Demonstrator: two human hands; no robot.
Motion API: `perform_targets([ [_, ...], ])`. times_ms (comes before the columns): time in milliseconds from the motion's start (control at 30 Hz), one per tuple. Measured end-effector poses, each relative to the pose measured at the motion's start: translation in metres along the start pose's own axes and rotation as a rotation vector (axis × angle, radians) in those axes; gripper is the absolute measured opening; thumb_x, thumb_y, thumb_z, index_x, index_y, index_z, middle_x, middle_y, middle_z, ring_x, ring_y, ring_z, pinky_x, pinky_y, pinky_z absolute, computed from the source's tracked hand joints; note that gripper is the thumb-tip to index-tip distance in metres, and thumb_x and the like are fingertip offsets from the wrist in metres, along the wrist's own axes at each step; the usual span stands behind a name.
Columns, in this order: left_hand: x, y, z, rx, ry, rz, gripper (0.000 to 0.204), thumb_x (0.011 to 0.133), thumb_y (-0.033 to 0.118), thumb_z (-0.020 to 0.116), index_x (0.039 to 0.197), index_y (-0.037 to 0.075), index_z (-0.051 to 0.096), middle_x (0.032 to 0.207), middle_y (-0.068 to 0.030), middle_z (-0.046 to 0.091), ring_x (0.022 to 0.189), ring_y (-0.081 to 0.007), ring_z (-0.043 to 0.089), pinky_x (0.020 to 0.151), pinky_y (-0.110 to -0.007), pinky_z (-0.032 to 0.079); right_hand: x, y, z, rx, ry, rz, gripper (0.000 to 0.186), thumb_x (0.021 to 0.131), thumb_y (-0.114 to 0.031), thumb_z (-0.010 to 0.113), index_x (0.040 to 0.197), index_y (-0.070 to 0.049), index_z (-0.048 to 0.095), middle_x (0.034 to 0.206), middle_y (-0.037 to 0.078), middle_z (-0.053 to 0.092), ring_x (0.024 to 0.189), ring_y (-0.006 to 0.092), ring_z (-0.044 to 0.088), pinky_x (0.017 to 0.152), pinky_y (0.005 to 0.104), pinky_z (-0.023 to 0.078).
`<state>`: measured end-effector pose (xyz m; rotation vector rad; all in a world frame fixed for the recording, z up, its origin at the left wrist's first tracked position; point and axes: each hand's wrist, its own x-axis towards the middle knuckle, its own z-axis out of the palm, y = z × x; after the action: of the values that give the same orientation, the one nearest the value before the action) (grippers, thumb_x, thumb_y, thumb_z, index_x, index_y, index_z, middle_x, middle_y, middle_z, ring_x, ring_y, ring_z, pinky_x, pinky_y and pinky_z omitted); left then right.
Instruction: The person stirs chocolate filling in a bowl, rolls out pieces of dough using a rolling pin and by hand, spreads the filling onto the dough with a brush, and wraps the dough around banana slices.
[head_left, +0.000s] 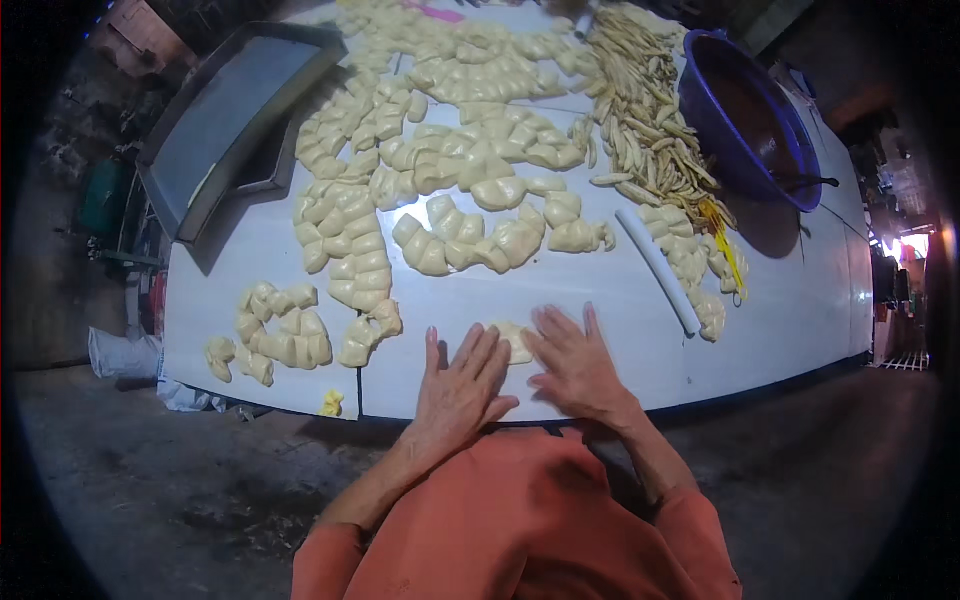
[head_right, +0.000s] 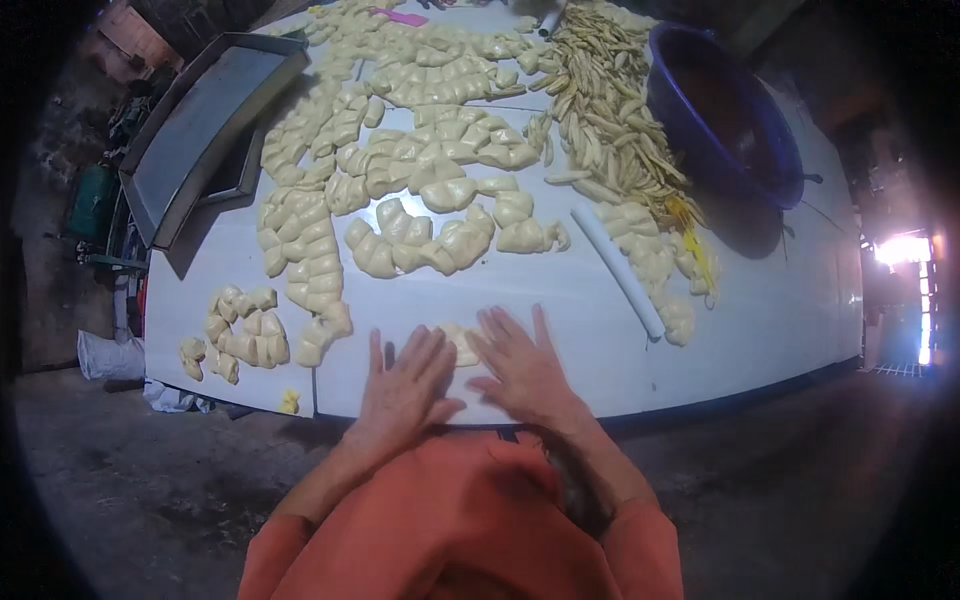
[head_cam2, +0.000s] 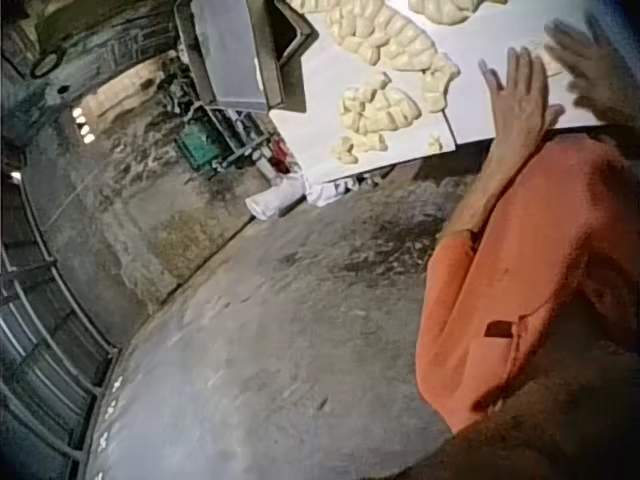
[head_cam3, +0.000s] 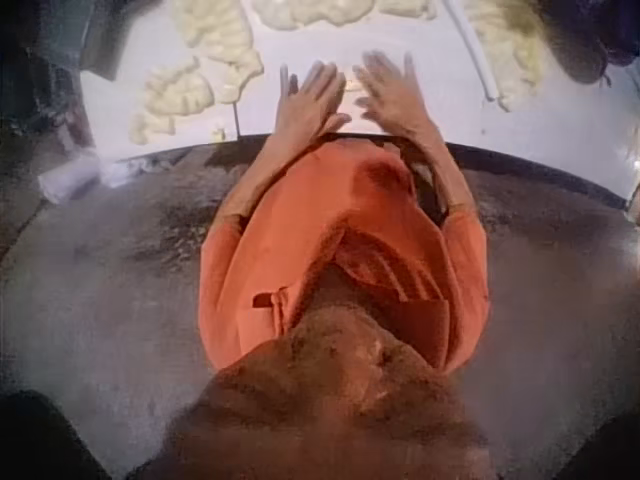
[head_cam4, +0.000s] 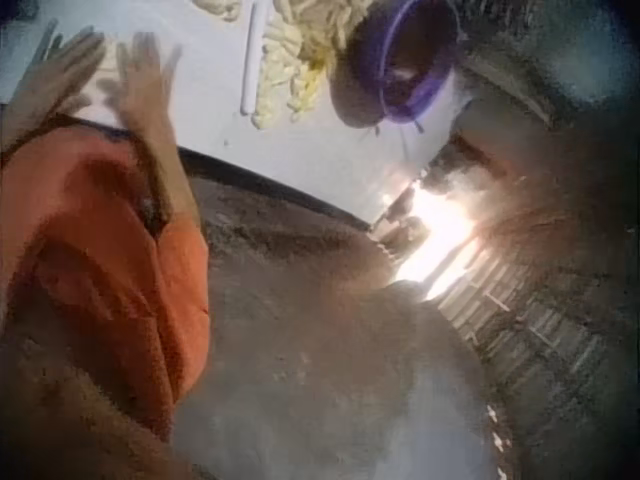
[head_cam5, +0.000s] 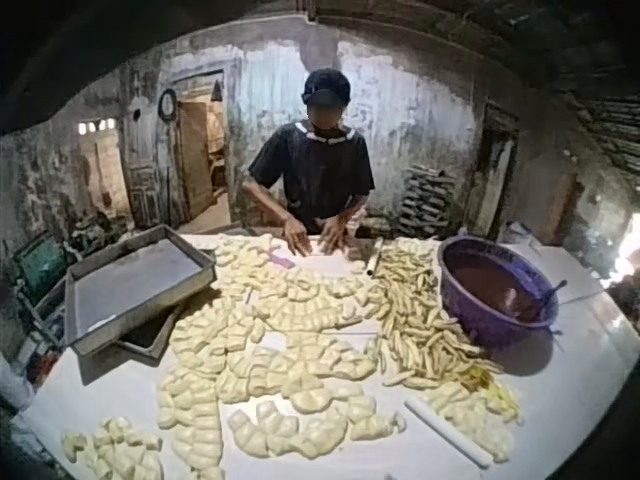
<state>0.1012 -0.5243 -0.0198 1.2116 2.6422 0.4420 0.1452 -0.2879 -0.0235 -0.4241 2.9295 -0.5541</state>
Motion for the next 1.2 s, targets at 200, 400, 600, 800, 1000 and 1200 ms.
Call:
perform_targets([
  [200,-0.011,0.011,0.024,-0.09,0.054,-0.016,0.077,0.089,0.052,0.067,0.149,0.008,0.046,0.159,-0.0159,0.04,0.148,-0.0323,0.036,0.111,-0.077,0.019,-0.017,0.092,-0.025,-0.314,0.636,0.624,0.048,0.091,-0.02,0.069,0.135,-0.004,0.058,0.125,0.017,0.062,0.118,0.0338,0.056,0.103,0.0504,0.038],
  [400,-0.013,0.01,0.015,-0.021,-0.006,-0.013,0.075,0.091,0.052,0.065,0.15,0.01,0.045,0.158,-0.0164,0.04,0.148,-0.0325,0.037,0.111,-0.077,0.019,-0.022,0.113,-0.033,-0.21,0.586,0.638,0.037,0.083,-0.018,0.071,0.116,-0.002,0.065,0.107,0.016,0.066,0.102,0.0349,0.059,0.097,0.0476,0.04],
  [600,-0.025,0.002,0.019,-0.075,0.133,-0.177,0.082,0.088,0.05,0.071,0.149,0.004,0.043,0.156,-0.0243,0.039,0.145,-0.0435,0.037,0.112,-0.077,0.015,-0.011,0.104,-0.045,-0.105,0.562,0.787,0.034,0.078,-0.013,0.071,0.109,0.002,0.067,0.098,0.02,0.068,0.087,0.0401,0.064,0.084,0.0503,0.048],
  [800,-0.037,-0.005,0.021,-0.125,0.403,-0.189,0.095,0.085,0.046,0.077,0.157,0.005,0.032,0.162,-0.0291,0.025,0.149,-0.0466,0.028,0.113,-0.077,0.011,-0.017,0.052,-0.041,0.344,0.518,0.322,0.047,0.078,-0.002,0.069,0.124,0.002,0.062,0.105,0.02,0.068,0.095,0.0378,0.067,0.083,0.0451,0.053],
  [1000,-0.016,0.001,0.022,-0.037,0.365,-0.254,0.078,0.092,0.042,0.069,0.153,0.003,0.04,0.161,-0.0238,0.033,0.15,-0.0417,0.03,0.115,-0.075,0.011,0.018,0.005,-0.001,0.065,0.079,-0.088,0.06,0.082,-0.032,0.077,0.137,-0.015,0.061,0.135,0.01,0.06,0.12,0.0291,0.058,0.099,0.0491,0.043],
  [1200,0.037,-0.022,0.012,0.008,0.198,-0.44,0.067,0.098,0.04,0.058,0.151,0.001,0.044,0.156,-0.0233,0.042,0.147,-0.0404,0.035,0.116,-0.072,0.004,0.052,0.008,0.009,-0.225,0.113,0.206,0.065,0.088,-0.044,0.072,0.147,-0.022,0.054,0.158,0.018,0.037,0.147,0.0418,0.029,0.112,0.0716,0.022],
])
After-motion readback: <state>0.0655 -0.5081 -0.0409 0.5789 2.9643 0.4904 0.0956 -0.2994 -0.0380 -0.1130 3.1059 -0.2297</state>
